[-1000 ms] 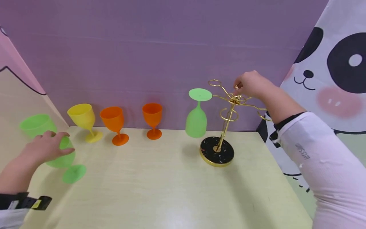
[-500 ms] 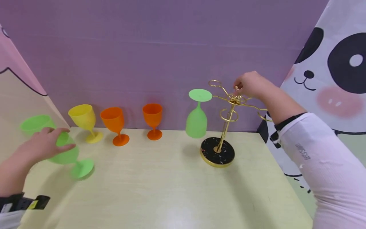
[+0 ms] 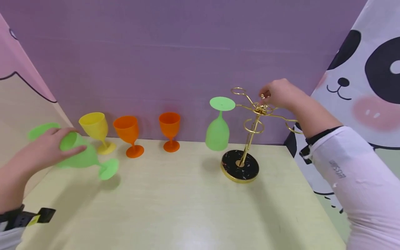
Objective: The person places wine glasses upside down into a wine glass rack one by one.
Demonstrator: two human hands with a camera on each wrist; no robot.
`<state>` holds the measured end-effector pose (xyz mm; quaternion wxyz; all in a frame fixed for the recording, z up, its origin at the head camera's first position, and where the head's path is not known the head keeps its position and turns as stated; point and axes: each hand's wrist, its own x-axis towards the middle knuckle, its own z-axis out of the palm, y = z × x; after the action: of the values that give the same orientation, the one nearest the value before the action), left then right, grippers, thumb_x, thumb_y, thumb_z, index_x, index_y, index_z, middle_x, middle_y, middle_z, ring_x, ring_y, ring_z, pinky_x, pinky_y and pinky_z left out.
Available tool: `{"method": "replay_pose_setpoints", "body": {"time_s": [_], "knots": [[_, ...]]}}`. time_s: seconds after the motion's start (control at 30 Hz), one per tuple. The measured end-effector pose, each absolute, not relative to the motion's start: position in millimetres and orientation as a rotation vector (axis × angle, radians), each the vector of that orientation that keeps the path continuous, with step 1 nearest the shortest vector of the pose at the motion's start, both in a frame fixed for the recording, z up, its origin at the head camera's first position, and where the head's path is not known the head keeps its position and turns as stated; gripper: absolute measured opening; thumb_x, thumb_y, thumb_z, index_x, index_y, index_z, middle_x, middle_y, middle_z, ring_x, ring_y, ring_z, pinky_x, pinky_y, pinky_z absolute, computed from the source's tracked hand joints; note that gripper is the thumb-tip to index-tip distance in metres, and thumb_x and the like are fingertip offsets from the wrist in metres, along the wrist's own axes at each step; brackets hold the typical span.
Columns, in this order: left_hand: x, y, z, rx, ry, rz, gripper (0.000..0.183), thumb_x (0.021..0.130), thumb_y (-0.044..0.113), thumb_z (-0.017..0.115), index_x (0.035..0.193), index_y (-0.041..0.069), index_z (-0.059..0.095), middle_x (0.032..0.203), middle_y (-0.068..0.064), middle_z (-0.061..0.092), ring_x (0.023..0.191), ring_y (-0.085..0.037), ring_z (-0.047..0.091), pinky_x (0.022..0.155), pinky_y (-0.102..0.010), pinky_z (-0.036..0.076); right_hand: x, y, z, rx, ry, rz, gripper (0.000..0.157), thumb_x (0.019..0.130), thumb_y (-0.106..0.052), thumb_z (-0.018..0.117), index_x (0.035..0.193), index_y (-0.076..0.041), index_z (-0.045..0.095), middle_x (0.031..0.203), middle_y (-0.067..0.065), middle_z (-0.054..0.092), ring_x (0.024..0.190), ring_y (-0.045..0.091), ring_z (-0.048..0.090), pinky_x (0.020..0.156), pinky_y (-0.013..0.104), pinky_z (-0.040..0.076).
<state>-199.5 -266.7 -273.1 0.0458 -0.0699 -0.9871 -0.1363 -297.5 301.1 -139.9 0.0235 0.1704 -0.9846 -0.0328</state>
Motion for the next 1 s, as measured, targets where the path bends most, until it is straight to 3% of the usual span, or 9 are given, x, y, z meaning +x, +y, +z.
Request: {"method": "replay_pose_setpoints", "body": {"time_s": [0.17,0.37,0.6,0.8,1.0], "knots": [[-195.5,-256.5,-264.1,-0.205,-2.998,-0.453,0.086,0.074,0.069,0.046,0.132,0.006,0.035,0.129,-0.033,0.028,0.113,-0.05,0.028,0.084,-0.067,0.028,-295.7,301.6,-139.8,0.51,-3.069,-0.097,0.043,0.086,-0.03,0.058,0.116,0.0,0.056,0.105,0.02,0.061,0.094,0.034,0.056,0.077,0.046,0.046],[-190.3,-241.4,-257.2,-0.208,-2.945,-0.472,0.081,0.077,0.064,0.049,0.132,0.005,0.034,0.13,-0.034,0.026,0.114,-0.051,0.028,0.085,-0.067,0.028,-290.8,303.7,-135.8,0.535,-3.081,-0.06,0.057,0.086,-0.044,0.052,0.124,-0.001,0.049,0.11,0.022,0.057,0.099,0.036,0.053,0.079,0.049,0.044],[-184.9,-225.7,-254.3,-0.209,-2.901,-0.533,0.079,0.078,0.063,0.049,0.133,0.009,0.033,0.134,-0.032,0.024,0.115,-0.051,0.028,0.086,-0.068,0.026,-286.9,304.0,-127.1,0.475,-3.101,0.06,0.08,0.083,-0.059,0.044,0.139,-0.005,0.025,0.134,0.03,0.031,0.12,0.048,0.028,0.093,0.062,0.025],[-181.5,-213.8,-257.2,-0.232,-2.749,-0.659,0.072,0.078,0.058,0.055,0.133,0.014,0.037,0.134,-0.023,0.031,0.118,-0.046,0.03,0.088,-0.065,0.027,-278.0,295.2,-122.9,0.6,-3.007,0.234,0.08,0.085,-0.047,0.051,0.144,-0.012,0.01,0.146,0.022,0.009,0.131,0.043,0.007,0.1,0.062,0.011],[-181.0,-200.2,-264.7,-0.257,-2.593,-0.772,0.058,0.079,0.052,0.058,0.129,0.027,0.042,0.132,-0.012,0.039,0.118,-0.037,0.035,0.085,-0.058,0.033,-267.2,275.7,-128.9,0.796,-2.91,0.322,0.083,0.083,-0.037,0.059,0.144,-0.017,0.007,0.149,0.013,0.002,0.135,0.034,-0.001,0.104,0.058,0.005]]}}
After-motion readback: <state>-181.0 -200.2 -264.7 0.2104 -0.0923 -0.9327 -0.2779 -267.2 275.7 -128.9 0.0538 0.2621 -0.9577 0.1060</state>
